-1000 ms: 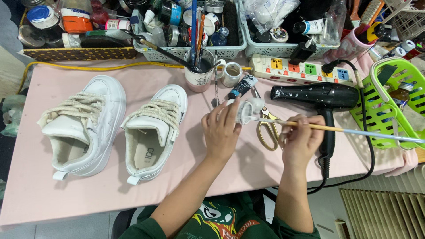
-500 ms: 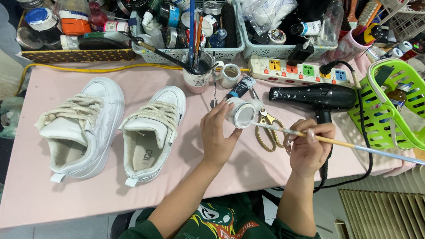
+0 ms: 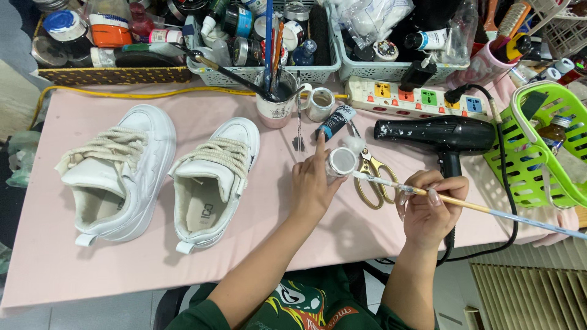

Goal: The person paints a black design onto a white sneaker using a paintbrush and black paint. They repeatedly dip the brush into a paint container and apply the paint to the side of the shoe. After painting, they use a hairdryer to dry the paint on the shoe. The process is repeated several times to refine the design.

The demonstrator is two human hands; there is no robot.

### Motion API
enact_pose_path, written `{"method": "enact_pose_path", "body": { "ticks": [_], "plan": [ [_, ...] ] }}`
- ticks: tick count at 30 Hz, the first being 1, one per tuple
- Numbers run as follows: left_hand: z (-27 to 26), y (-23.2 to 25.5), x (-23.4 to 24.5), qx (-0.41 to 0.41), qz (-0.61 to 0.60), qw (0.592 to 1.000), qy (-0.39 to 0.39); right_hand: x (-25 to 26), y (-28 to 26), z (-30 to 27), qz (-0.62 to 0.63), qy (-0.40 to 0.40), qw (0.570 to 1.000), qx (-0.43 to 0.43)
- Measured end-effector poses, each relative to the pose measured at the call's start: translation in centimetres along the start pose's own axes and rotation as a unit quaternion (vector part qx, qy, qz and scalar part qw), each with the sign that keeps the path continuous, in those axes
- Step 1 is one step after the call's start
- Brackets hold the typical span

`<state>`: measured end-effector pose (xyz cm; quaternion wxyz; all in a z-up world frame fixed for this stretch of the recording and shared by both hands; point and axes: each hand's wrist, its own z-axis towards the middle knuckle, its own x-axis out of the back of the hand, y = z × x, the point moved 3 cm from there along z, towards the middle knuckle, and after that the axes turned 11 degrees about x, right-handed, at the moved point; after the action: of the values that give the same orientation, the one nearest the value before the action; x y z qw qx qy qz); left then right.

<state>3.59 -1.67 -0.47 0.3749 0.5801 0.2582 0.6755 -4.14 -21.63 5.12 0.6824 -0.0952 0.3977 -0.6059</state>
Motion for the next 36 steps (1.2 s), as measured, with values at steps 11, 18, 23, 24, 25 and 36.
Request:
{"method": "enact_pose_path", "body": {
  "ticks": [11,18,23,24,25,36],
  "plan": [
    [-1.8,2.3,5.2,-0.074,0.054,0.994,0.062,0.1,0.8,0.6,-0.189,-0.042,0.981,-0.027],
    [-1.4,0.5,8.0,-0.034,-0.025,0.999,-0.025,-3.9,4.6,2.7,-0.445,-0.219,0.866,-0.067],
    [0.5,0.6,3.4,-0.008,0.042,0.999,-0.004,-5.7,5.5,4.3,-0.484,-0.250,0.832,-0.101],
    [1.0,0.3,2.8,0.007,0.048,0.999,-0.010,-6.0,5.5,4.6,-0.481,-0.256,0.834,-0.092],
    [1.2,0.0,2.4,0.006,0.046,0.999,-0.013,-6.3,5.5,4.8,-0.477,-0.263,0.835,-0.083],
    [2.0,-0.3,1.5,-0.008,0.069,0.998,-0.001,-5.2,4.6,4.7,-0.356,-0.195,0.908,-0.099]
  ]
}}
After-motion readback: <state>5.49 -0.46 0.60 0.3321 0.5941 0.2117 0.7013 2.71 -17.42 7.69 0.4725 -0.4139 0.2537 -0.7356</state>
